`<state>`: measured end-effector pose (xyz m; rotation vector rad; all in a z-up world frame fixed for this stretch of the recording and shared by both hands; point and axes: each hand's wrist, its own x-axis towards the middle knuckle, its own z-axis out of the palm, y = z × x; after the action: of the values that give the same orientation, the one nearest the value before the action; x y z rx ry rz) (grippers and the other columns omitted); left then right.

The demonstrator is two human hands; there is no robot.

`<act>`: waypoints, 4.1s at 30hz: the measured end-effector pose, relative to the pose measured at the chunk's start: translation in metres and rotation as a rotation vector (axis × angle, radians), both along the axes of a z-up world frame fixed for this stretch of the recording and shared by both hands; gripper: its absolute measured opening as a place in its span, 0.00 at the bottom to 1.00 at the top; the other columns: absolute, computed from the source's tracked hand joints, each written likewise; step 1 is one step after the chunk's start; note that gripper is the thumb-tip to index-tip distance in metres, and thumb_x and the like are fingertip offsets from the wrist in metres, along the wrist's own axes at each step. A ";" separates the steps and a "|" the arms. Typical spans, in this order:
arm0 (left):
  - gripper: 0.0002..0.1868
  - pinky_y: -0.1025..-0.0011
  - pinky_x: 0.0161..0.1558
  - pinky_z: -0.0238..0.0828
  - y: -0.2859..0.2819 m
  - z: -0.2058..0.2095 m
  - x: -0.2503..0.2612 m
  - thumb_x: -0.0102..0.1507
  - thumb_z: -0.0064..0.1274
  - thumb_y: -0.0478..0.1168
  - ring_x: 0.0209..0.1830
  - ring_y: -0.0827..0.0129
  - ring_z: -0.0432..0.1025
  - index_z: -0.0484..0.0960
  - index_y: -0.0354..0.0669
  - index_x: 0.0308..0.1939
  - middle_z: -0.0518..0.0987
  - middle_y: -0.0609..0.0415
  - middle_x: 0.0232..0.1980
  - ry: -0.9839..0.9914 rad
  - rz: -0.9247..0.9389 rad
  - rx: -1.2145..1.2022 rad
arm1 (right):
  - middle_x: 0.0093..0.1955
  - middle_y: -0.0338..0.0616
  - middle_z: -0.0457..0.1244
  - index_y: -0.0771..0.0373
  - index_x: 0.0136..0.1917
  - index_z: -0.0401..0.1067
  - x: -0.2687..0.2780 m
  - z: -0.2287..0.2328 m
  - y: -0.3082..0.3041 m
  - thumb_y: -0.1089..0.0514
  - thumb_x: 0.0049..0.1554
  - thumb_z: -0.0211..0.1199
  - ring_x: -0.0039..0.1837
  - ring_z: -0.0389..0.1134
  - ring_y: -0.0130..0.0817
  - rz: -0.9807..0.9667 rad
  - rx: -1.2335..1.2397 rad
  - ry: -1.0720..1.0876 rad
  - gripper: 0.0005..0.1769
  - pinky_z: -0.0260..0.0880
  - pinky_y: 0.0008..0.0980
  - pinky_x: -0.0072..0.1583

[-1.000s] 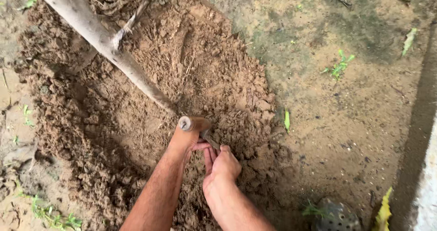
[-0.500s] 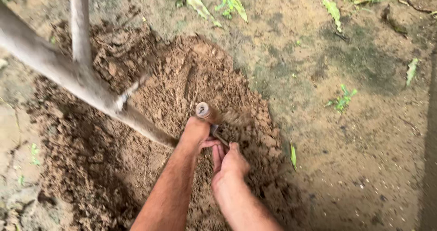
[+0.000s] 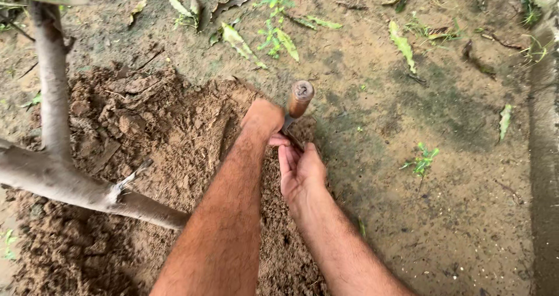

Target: The person uses a hand trowel to dig and shape soil around the base of a small tree, packing the earth and clearing debris by hand.

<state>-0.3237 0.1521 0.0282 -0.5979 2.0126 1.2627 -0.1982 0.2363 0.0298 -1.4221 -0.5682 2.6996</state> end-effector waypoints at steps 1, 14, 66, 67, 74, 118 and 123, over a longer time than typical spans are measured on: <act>0.17 0.70 0.31 0.80 -0.001 -0.009 -0.005 0.71 0.41 0.39 0.29 0.63 0.81 0.81 0.28 0.50 0.87 0.38 0.41 0.113 -0.098 -0.110 | 0.42 0.47 0.69 0.70 0.54 0.71 -0.002 -0.002 0.000 0.50 0.69 0.47 0.41 0.73 0.30 0.008 -0.011 0.038 0.20 0.82 0.26 0.48; 0.13 0.69 0.20 0.71 -0.051 -0.014 0.044 0.68 0.48 0.40 0.21 0.65 0.75 0.85 0.37 0.44 0.82 0.46 0.30 0.596 -0.070 -0.328 | 0.40 0.39 0.64 0.62 0.62 0.65 0.057 0.050 -0.037 0.46 0.69 0.49 0.34 0.61 0.23 0.229 0.041 0.047 0.19 0.69 0.19 0.37; 0.38 0.54 0.78 0.48 0.006 0.112 0.216 0.69 0.31 0.65 0.82 0.57 0.53 0.54 0.56 0.80 0.57 0.50 0.82 0.439 -0.056 0.156 | 0.49 0.53 0.61 0.70 0.42 0.64 0.007 0.016 0.056 0.73 0.65 0.53 0.38 0.67 0.33 0.209 -0.367 0.058 0.08 0.72 0.25 0.34; 0.38 0.53 0.77 0.46 0.013 0.111 0.213 0.68 0.31 0.64 0.82 0.56 0.52 0.54 0.56 0.80 0.54 0.51 0.83 0.422 -0.077 0.163 | 0.50 0.48 0.61 0.64 0.39 0.62 0.002 0.018 0.063 0.76 0.65 0.52 0.39 0.68 0.35 0.340 -0.272 0.197 0.15 0.70 0.28 0.34; 0.35 0.57 0.77 0.48 0.032 0.087 0.202 0.71 0.33 0.55 0.81 0.55 0.54 0.56 0.42 0.78 0.59 0.46 0.81 0.554 -0.085 0.243 | 0.52 0.64 0.62 0.75 0.47 0.68 0.005 0.050 0.102 0.65 0.64 0.50 0.32 0.62 0.28 0.381 -0.448 0.208 0.09 0.80 0.25 0.40; 0.14 0.51 0.52 0.76 0.045 0.030 0.223 0.66 0.53 0.38 0.49 0.44 0.79 0.78 0.34 0.52 0.83 0.36 0.46 0.477 0.172 -0.195 | 0.52 0.37 0.75 0.54 0.52 0.82 -0.044 0.098 0.091 0.47 0.56 0.68 0.56 0.75 0.28 1.961 1.461 0.964 0.15 0.74 0.37 0.61; 0.20 0.54 0.56 0.74 0.030 0.048 0.211 0.66 0.54 0.42 0.52 0.49 0.78 0.76 0.43 0.61 0.83 0.40 0.50 0.574 0.009 0.155 | 0.57 0.40 0.74 0.58 0.53 0.82 -0.041 0.135 0.135 0.50 0.56 0.65 0.58 0.76 0.33 1.825 1.549 0.702 0.15 0.74 0.40 0.64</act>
<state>-0.1124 0.1817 0.0764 -0.1758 2.3271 1.7203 -0.2395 0.3711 0.1651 0.8656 -3.4073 1.1734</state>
